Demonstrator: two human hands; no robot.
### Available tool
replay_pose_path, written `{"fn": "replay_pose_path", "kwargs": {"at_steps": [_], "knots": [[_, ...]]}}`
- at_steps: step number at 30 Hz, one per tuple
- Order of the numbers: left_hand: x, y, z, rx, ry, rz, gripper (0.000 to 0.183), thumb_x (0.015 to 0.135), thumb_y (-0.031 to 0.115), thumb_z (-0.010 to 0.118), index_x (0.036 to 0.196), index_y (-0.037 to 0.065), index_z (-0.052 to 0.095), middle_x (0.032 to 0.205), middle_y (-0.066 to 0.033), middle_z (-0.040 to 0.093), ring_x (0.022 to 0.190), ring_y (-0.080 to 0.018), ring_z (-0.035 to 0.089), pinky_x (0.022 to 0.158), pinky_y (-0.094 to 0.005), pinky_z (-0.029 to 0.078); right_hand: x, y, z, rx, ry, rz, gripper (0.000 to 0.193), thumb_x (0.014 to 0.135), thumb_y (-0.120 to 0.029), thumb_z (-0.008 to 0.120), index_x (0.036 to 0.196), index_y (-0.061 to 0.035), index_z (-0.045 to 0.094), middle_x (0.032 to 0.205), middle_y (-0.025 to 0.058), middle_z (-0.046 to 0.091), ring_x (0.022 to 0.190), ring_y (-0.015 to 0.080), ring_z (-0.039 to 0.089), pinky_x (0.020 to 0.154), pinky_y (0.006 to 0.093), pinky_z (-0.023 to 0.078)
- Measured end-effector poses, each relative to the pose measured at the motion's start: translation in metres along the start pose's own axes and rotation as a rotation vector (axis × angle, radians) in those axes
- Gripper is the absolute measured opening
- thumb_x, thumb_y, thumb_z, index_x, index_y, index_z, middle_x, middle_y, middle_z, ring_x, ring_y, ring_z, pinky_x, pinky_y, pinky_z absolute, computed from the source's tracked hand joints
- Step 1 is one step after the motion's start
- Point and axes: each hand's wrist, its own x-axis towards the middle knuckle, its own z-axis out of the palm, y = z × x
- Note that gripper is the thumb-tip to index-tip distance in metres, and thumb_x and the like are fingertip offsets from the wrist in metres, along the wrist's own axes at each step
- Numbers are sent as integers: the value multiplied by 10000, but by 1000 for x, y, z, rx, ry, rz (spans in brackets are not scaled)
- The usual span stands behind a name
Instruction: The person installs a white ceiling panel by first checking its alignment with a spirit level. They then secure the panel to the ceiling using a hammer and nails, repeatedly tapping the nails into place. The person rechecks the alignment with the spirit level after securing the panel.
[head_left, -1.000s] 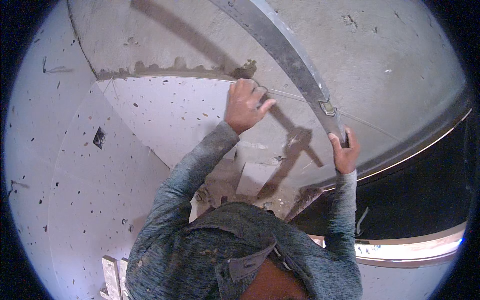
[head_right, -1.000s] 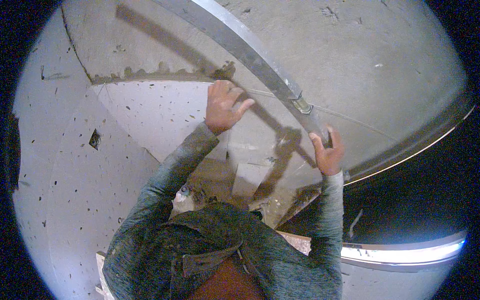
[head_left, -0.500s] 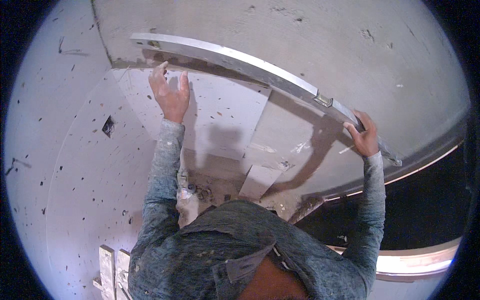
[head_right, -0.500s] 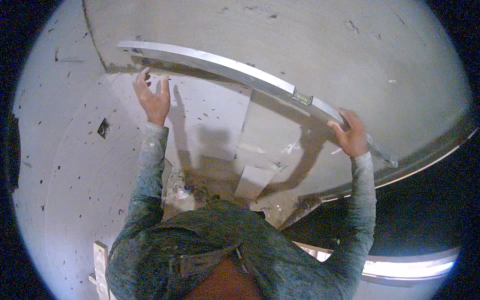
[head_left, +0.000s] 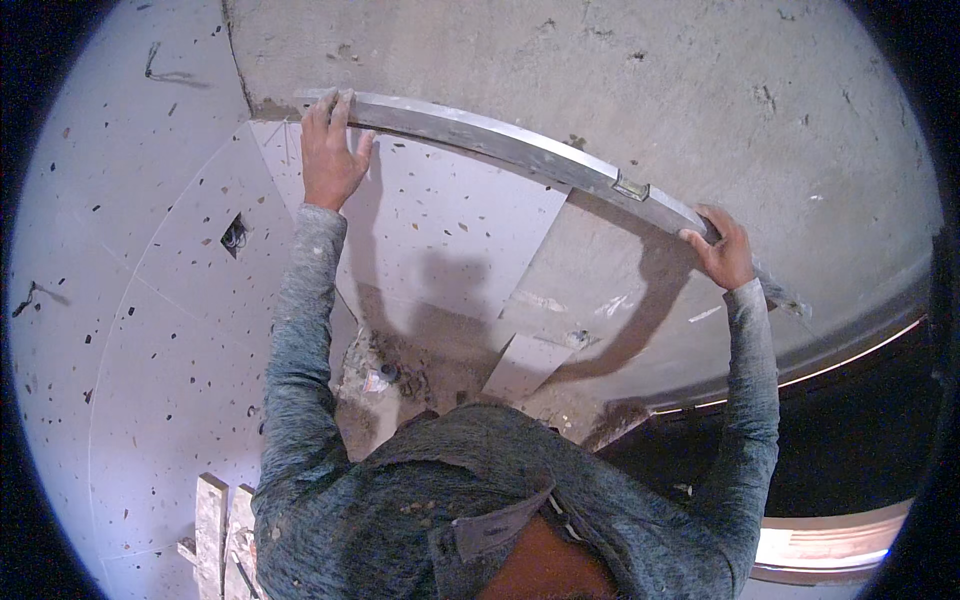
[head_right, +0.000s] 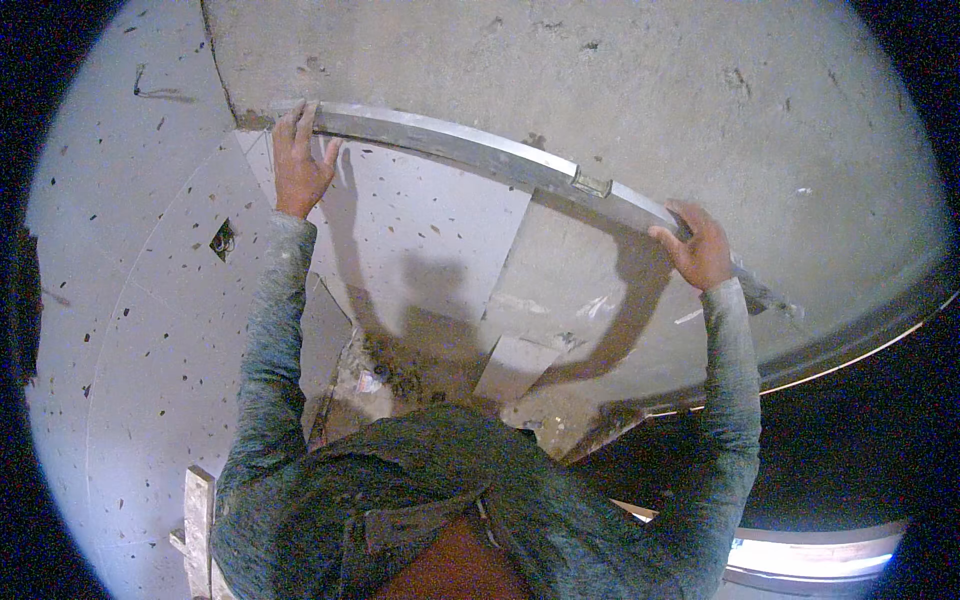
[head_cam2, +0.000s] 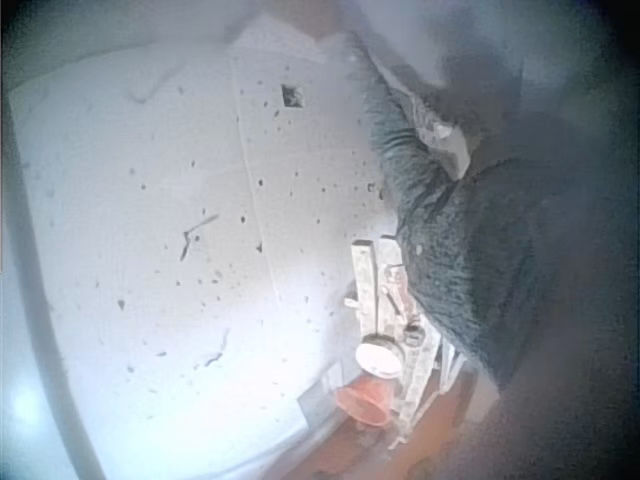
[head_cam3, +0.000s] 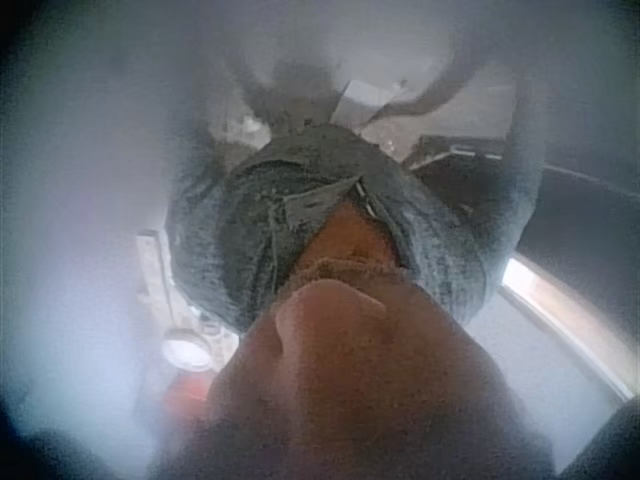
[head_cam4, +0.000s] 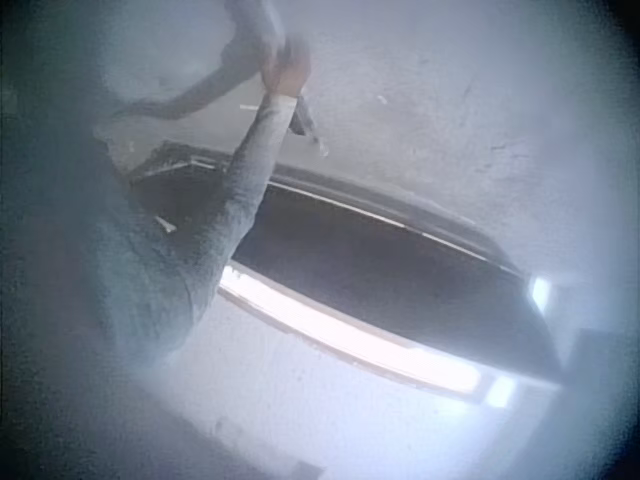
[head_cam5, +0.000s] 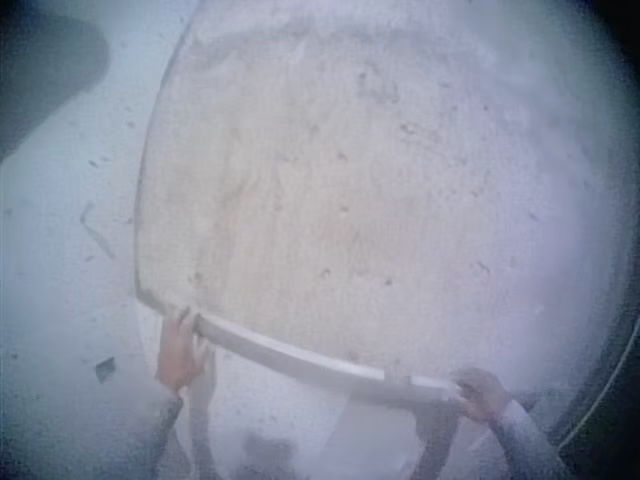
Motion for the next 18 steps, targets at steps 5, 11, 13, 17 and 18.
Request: {"fn": "replay_pose_path", "kwargs": {"at_steps": [5, 11, 13, 17, 18], "knots": [[1, -16, 9, 18, -83, 52, 616, 780, 211, 745, 1338, 90, 516, 1315, -146, 511, 1231, -368, 450, 1066, -464, 359, 11, 0, 8, 35, -35, 25, 440, 814, -347, 740, 1113, -40, 642, 1068, 180, 662, 982, 365, 644, 848, 417, 509], [9, -30, 10, 76, -174, 57, 578, 800, 276, 736, 1315, 96, 547, 1297, -119, 542, 1210, -329, 482, 1046, -430, 384, 19, -12, 20, 31, 10, 115, 427, 797, -369, 745, 1073, -55, 659, 1046, 172, 667, 985, 360, 638, 867, 427, 500], [11, -27, 8, 101, -220, 33, 556, 812, 290, 726, 1305, 97, 557, 1301, -113, 545, 1214, -324, 483, 1047, -426, 387, 19, -21, 23, 20, 26, 138, 418, 789, -368, 750, 1053, -56, 663, 1031, 165, 666, 981, 354, 637, 867, 427, 498], [15, -34, 13, 72, -189, 75, 532, 823, 290, 717, 1299, 106, 567, 1304, -110, 549, 1224, -319, 482, 1046, -420, 395, 14, -20, 29, -19, 107, 107, 392, 780, -352, 754, 1024, -57, 667, 994, 148, 661, 951, 339, 634, 848, 429, 499], [15, -34, 14, 62, -183, 79, 533, 823, 290, 717, 1300, 108, 567, 1306, -109, 549, 1226, -317, 483, 1045, -418, 398, 11, -17, 32, -27, 151, 88, 383, 779, -346, 754, 1018, -59, 668, 986, 144, 659, 943, 336, 632, 843, 431, 499]]}}
